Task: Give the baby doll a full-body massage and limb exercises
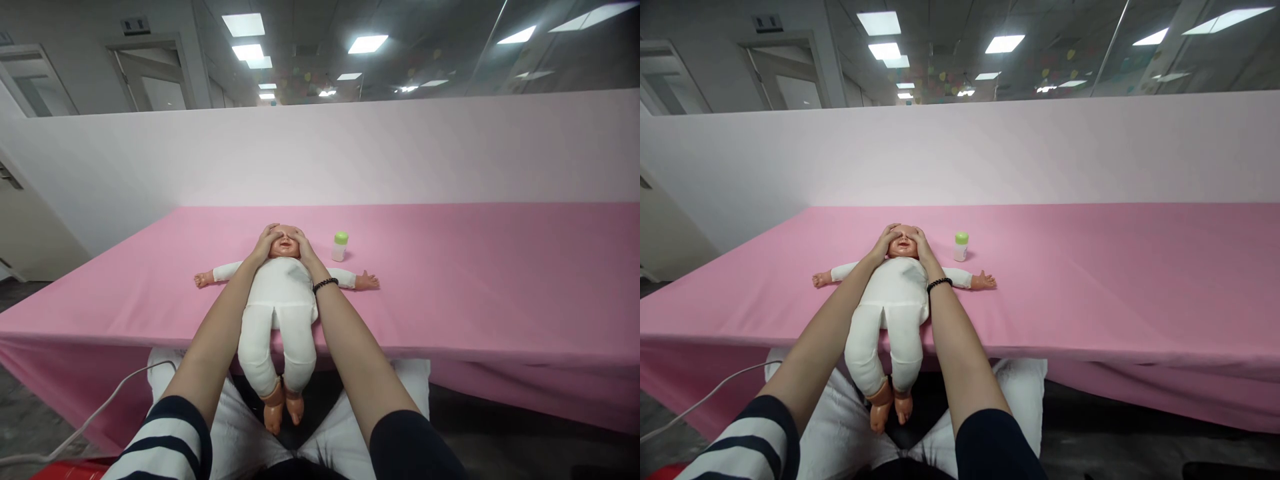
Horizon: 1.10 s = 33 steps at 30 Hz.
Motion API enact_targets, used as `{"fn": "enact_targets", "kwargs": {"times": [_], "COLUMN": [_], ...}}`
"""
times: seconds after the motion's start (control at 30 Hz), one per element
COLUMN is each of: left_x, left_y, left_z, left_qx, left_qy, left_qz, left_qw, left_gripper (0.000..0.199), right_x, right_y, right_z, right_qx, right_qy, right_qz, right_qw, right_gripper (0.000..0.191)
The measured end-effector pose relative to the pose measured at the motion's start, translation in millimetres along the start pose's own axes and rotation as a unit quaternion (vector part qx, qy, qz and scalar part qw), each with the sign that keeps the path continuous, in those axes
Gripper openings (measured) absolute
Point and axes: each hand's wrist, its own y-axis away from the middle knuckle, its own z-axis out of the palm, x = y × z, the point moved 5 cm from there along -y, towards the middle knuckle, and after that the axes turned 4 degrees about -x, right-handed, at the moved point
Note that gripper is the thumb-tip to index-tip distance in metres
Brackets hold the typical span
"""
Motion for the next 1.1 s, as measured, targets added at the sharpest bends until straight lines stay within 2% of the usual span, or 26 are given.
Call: {"fn": "enact_targets", "kwargs": {"times": [0.17, 0.37, 0.57, 0.7, 0.8, 0.93, 1.1], "left_x": [-2.0, -3.8, -2.4, -4.3, -7.4, -8.8, -9.3], "left_y": [-0.2, -0.8, -4.1, -6.5, -7.1, -3.7, 4.1], "left_z": [-1.1, -1.6, -2.4, -1.7, -3.5, -9.2, -15.3], "left_qx": [-0.007, -0.008, 0.015, 0.008, 0.004, -0.027, -0.084], "left_qy": [0.001, 0.011, -0.009, -0.004, -0.003, -0.055, -0.103], "left_qz": [0.019, 0.007, 0.000, -0.001, 0.011, 0.086, 0.143], "left_qw": [1.000, 1.000, 1.000, 1.000, 1.000, 0.994, 0.981], "left_gripper": [0.058, 0.058, 0.042, 0.042, 0.044, 0.059, 0.081], "right_x": [-0.6, 2.5, 4.9, 5.5, 2.2, -7.3, -17.4], "right_y": [0.4, -5.7, -12.6, -10.3, -3.4, 9.0, 20.2], "right_z": [-0.4, -4.3, -8.5, -7.2, -5.6, -7.2, -15.0], "right_qx": [0.008, 0.011, 0.039, 0.044, 0.014, -0.059, -0.128], "right_qy": [0.014, 0.022, 0.021, -0.005, -0.018, 0.018, 0.072], "right_qz": [-0.002, 0.001, -0.015, -0.005, 0.006, 0.033, 0.066], "right_qw": [1.000, 1.000, 0.999, 0.999, 1.000, 0.998, 0.987], "right_gripper": [0.049, 0.054, 0.040, 0.038, 0.050, 0.089, 0.106]}}
